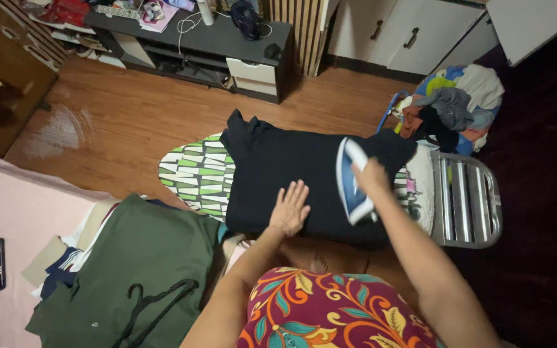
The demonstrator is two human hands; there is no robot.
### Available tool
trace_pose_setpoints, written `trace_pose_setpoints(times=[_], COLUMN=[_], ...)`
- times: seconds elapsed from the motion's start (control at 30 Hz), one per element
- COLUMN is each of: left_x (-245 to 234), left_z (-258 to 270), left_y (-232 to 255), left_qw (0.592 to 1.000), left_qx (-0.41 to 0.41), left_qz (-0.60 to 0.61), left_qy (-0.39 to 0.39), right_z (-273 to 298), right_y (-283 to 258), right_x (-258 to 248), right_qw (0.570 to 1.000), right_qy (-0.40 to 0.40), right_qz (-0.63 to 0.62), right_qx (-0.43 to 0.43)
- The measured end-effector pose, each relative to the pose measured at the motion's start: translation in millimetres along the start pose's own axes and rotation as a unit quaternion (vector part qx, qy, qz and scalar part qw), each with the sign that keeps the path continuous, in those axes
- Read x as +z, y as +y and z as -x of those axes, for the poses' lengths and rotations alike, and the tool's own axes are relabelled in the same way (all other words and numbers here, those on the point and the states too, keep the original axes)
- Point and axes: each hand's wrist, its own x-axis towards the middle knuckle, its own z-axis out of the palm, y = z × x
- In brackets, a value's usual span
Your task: Ironing a black t-shirt on an ironing board.
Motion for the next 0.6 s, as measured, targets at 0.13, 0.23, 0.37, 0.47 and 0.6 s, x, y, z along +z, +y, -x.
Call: trace_pose_setpoints(times=[0.13, 0.23, 0.37, 0.47, 0.6], left_x=[-8.7, -16.2, -9.0, -21.7, -32.1], left_z=[-13.4, -8.7, 8.0, 29.8, 39.3], left_y=[-23.5, -27.1, -39.9, -57.3, -89.7], left_qw=[0.997, 0.995, 0.989, 0.949, 0.873], left_qx=[-0.071, -0.097, -0.112, -0.205, -0.340], left_qz=[-0.014, -0.006, 0.013, 0.041, 0.070], left_qy=[0.035, 0.038, 0.093, 0.235, 0.343], right_z=[83.3, 90.7, 22.1, -21.9, -35.8], right_y=[-13.0, -32.6, -67.5, -79.7, -77.1], right_x=[2.9, 1.0, 7.4, 4.5, 22.3], right_qw=[0.990, 0.983, 0.993, 0.998, 1.000], right_qy=[-0.092, -0.122, -0.073, -0.062, -0.009], right_qz=[0.087, 0.104, 0.074, 0.004, 0.010], right_qx=[-0.060, -0.092, -0.049, -0.023, 0.014])
